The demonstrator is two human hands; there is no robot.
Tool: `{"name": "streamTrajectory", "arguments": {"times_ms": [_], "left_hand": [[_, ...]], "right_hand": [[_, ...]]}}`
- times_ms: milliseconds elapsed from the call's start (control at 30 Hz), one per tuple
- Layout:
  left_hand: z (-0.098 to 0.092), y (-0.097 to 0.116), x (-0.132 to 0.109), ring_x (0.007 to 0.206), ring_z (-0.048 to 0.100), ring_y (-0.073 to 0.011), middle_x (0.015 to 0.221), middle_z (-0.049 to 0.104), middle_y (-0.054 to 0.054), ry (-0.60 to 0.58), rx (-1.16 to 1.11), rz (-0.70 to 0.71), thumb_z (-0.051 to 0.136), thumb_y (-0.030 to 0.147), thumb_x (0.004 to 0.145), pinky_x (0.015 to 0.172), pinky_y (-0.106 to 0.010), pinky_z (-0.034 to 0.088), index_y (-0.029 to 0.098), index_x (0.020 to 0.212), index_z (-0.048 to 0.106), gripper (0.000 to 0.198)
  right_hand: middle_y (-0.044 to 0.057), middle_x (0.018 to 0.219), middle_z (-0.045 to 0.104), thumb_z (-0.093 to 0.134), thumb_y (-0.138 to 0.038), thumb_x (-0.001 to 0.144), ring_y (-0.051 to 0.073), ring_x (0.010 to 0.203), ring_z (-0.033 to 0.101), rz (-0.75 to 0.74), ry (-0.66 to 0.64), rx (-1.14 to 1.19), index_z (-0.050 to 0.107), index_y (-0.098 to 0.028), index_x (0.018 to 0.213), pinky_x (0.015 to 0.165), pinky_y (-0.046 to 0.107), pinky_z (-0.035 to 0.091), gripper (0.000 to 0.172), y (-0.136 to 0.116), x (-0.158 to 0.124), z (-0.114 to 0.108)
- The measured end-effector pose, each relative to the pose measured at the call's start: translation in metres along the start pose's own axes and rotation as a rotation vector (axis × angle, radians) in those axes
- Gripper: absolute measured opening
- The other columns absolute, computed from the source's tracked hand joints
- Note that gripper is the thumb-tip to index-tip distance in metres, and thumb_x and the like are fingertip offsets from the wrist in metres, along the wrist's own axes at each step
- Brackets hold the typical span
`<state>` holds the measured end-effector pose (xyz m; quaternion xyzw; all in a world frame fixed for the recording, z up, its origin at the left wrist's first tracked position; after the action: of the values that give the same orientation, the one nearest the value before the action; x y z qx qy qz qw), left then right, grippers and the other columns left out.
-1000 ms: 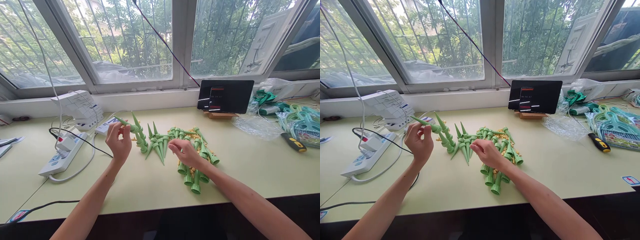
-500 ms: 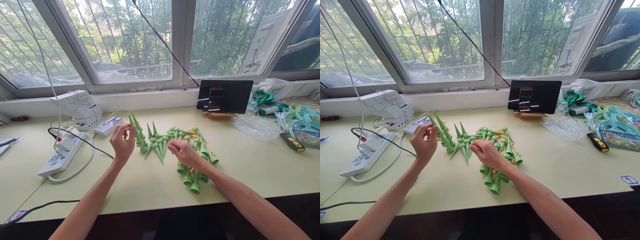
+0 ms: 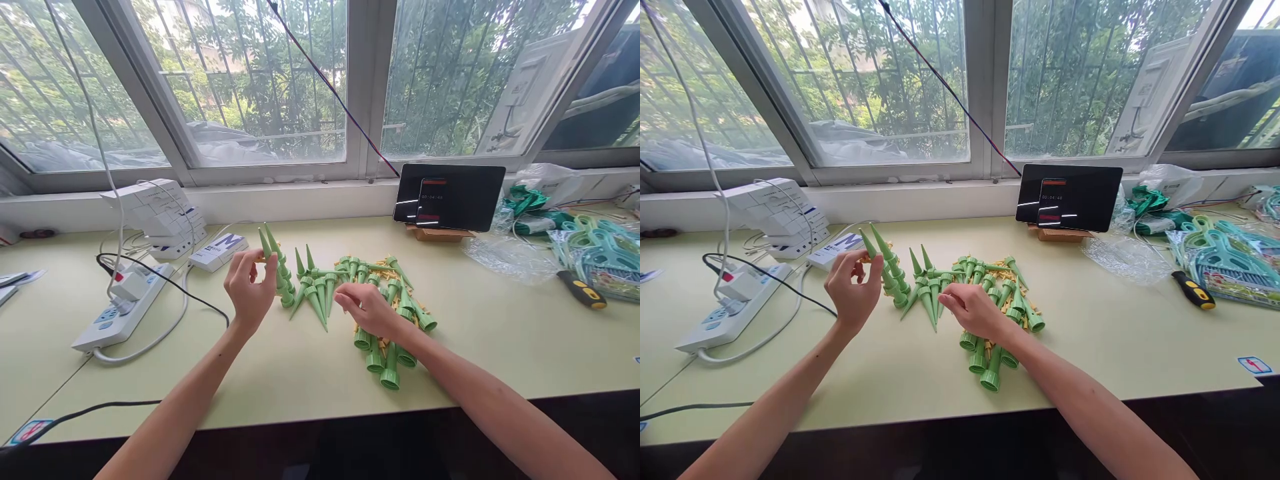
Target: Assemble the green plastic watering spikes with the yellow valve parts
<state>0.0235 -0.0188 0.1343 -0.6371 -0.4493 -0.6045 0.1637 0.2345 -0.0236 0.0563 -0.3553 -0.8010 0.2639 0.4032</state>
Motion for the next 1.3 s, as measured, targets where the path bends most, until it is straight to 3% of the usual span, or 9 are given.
{"name": "streamTrajectory", "arguments": {"times_ms": [300,500,633,700,767,900,1067,1167,1300], "left_hand": [[0.001,-0.003,-0.004,0.055,0.042,-0.0083,0.083,0.062,-0.002,0.005,0.06,-0.03,0.07,0.031,0.081,0.054,-0.023,0.04,0.017,0.093,0.065,0.019],[-0.008,-0.001,-0.004,0.056,0.041,-0.007,0.104,0.06,-0.006,0.054,0.056,-0.031,0.073,0.029,0.077,0.051,-0.024,0.039,0.02,0.106,0.064,0.032],[-0.022,0.012,-0.01,0.052,0.037,-0.0054,0.104,0.054,-0.006,0.168,0.011,0.096,0.076,0.025,0.07,0.047,-0.024,0.038,0.02,0.105,0.062,0.038],[-0.022,0.027,-0.016,0.05,0.037,-0.0054,0.094,0.054,-0.004,0.151,-0.049,0.202,0.074,0.022,0.071,0.046,-0.024,0.038,0.02,0.097,0.061,0.03],[-0.011,0.043,-0.025,0.05,0.042,-0.007,0.083,0.057,-0.002,0.032,-0.118,0.297,0.07,0.018,0.074,0.046,-0.023,0.039,0.021,0.092,0.06,0.021],[0.032,0.074,-0.059,0.054,0.051,-0.0093,0.07,0.06,0.0,-0.407,-0.275,0.403,0.06,0.011,0.083,0.05,-0.022,0.041,0.021,0.086,0.059,0.01],[0.074,0.083,-0.107,0.054,0.049,-0.0104,0.064,0.057,0.0,-0.861,-0.272,0.385,0.047,0.017,0.092,0.053,-0.024,0.037,0.018,0.082,0.063,0.019],[0.082,0.079,-0.114,0.053,0.048,-0.0104,0.063,0.057,-0.001,-0.921,-0.275,0.332,0.045,0.019,0.093,0.053,-0.025,0.036,0.018,0.08,0.064,0.023],[0.086,0.062,-0.109,0.052,0.045,-0.0098,0.061,0.055,0.001,-0.89,-0.23,0.199,0.045,0.02,0.093,0.053,-0.023,0.034,0.018,0.077,0.062,0.024]], "right_hand": [[-0.001,0.066,0.056,0.041,-0.036,0.102,0.01,0.057,0.044,-0.002,0.001,-0.001,0.059,-0.016,0.081,0.057,0.022,0.035,0.034,-0.001,0.0,-0.001],[-0.001,0.066,0.056,0.04,-0.038,0.102,0.011,0.057,0.044,0.007,-0.002,-0.012,0.059,-0.017,0.08,0.057,0.023,0.035,0.036,0.0,0.0,-0.001],[-0.001,0.065,0.056,0.038,-0.042,0.102,0.011,0.056,0.044,0.014,-0.011,-0.02,0.06,-0.017,0.082,0.058,0.023,0.035,0.039,0.002,0.001,0.001],[-0.001,0.065,0.056,0.038,-0.042,0.102,0.011,0.056,0.044,0.014,-0.01,-0.017,0.06,-0.017,0.082,0.058,0.023,0.036,0.039,0.002,0.001,0.001],[-0.001,0.065,0.055,0.039,-0.042,0.102,0.01,0.056,0.045,0.013,-0.005,-0.012,0.06,-0.017,0.083,0.058,0.023,0.036,0.038,0.002,0.001,0.0],[-0.001,0.066,0.057,0.04,-0.041,0.102,0.011,0.058,0.047,0.005,-0.007,-0.011,0.061,-0.016,0.084,0.059,0.023,0.036,0.038,0.001,0.001,0.0],[0.0,0.068,0.059,0.04,-0.041,0.102,0.011,0.059,0.048,0.009,-0.007,-0.03,0.062,-0.016,0.084,0.06,0.023,0.036,0.038,0.003,0.002,-0.001],[-0.001,0.065,0.057,0.041,-0.041,0.101,0.011,0.058,0.046,0.017,0.001,-0.048,0.063,-0.016,0.084,0.058,0.023,0.035,0.038,0.005,0.003,-0.003],[-0.002,0.063,0.055,0.042,-0.041,0.101,0.011,0.056,0.044,0.013,0.003,-0.074,0.064,-0.016,0.084,0.057,0.023,0.034,0.037,0.006,0.003,-0.004]]}}
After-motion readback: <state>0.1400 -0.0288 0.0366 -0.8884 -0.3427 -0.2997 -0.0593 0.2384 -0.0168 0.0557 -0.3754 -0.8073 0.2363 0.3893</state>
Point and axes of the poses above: each hand's wrist, its own x-axis towards the middle knuckle, its own z-axis out of the palm, y = z × x, the point moved 10 cm from there along x, towards the middle knuckle
